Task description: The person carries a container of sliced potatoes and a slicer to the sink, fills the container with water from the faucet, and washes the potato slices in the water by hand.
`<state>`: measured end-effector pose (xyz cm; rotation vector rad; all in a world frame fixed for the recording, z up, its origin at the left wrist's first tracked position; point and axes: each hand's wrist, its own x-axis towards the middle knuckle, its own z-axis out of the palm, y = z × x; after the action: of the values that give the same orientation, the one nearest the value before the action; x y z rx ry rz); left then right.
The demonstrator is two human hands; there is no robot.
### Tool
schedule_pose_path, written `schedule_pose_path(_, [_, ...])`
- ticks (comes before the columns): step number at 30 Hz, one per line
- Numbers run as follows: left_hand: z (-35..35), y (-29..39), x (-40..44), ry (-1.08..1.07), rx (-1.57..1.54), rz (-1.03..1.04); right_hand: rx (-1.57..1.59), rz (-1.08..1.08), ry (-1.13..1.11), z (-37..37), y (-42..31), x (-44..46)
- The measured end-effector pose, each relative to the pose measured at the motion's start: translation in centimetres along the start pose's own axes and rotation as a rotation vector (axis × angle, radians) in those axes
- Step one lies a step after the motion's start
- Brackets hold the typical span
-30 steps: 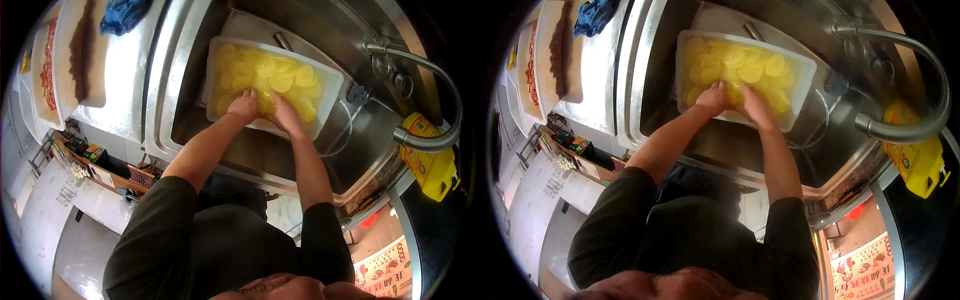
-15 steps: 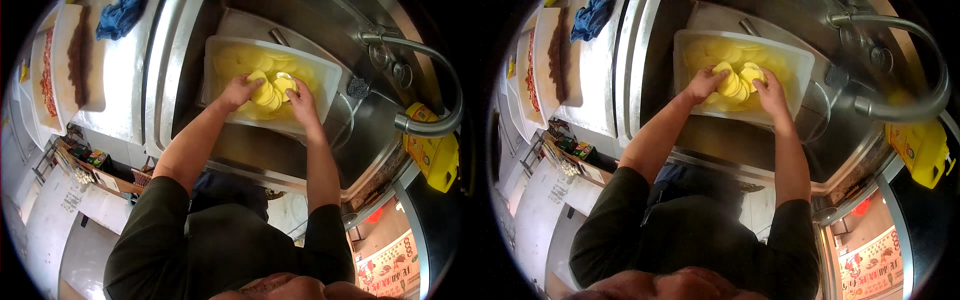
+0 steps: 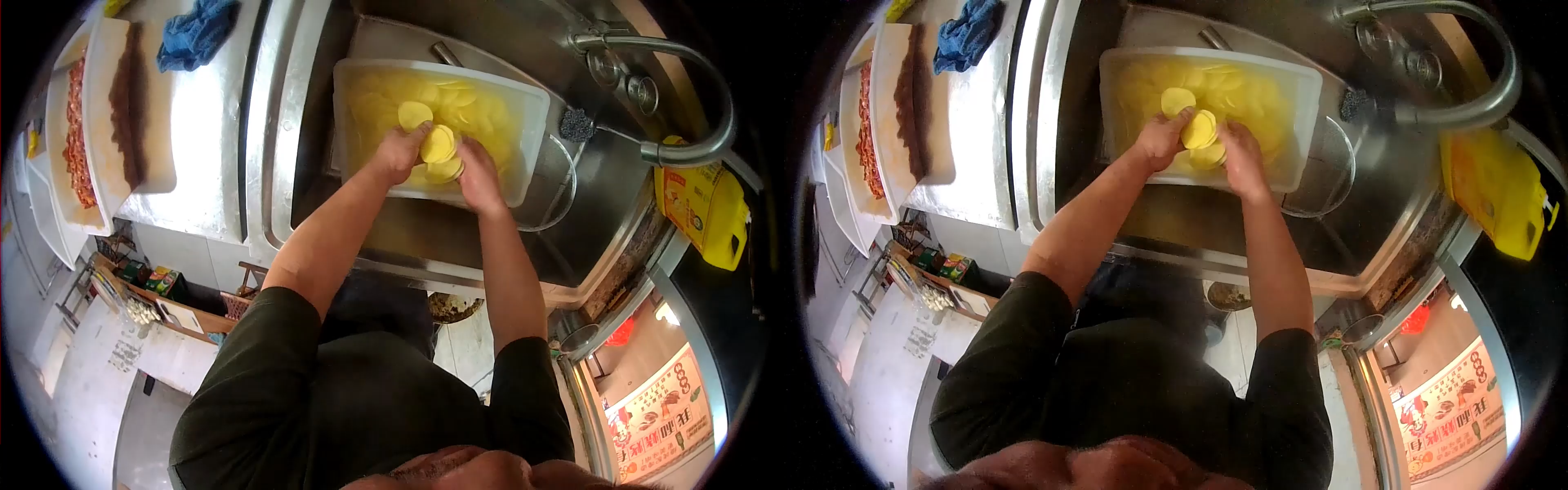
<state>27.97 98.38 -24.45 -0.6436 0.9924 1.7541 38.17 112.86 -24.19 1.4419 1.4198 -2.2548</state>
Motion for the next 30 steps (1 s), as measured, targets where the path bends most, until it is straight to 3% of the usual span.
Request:
schedule_pose_path(2, [-0.2, -0.5, 0.6, -0.044, 0.102, 0.040, -0.097, -0.067, -0.218, 1.7, -1.9, -2.4])
schedule_pose_path(6, [-0.3, -0.5, 0.0, -0.058, 0.236, 0.083, -0.249, -0.169, -0.156, 0.7, -0.1, -1.8])
schedule_pose_path(9, [0.1, 0.7, -0.3, 0.007, 0.140, 0.086, -0.210, -0.131, -0.077, 0.6, 0.3, -1.7])
schedule_pose_path(12, [-0.1, 1.3, -0.3, 0.042, 0.099, 0.060, -0.375, -0.182, 0.035, 0.0, 0.7, -1.2])
schedule_pose_path(15, [-0.8, 1.5, -0.2, 0.040, 0.205, 0.040, -0.413, -0.277, 0.181, 0.3, 0.5, -1.0])
schedule_pose_path(21, [-0.1, 1.5, -0.6, 0.032, 0.371, 0.140, -0.676, -0.212, 0.166, -0.1, -1.3, -0.6])
schedule_pose_path(24, [0.1, 1.4, -0.3, -0.025, 0.507, 0.117, -0.308, -0.381, 0.050, 0.7, -0.9, 0.0])
schedule_pose_path(27, [0.0, 1.6, -0.2, -0.110, 0.469, 0.007, -0.526, -0.427, 0.026, 0.3, -1.7, 0.5])
schedule_pose_path(30, [0.0, 1.6, 0.1, -0.067, 0.539, 0.066, -0.242, -0.303, -0.100, 0.2, -1.8, 1.1])
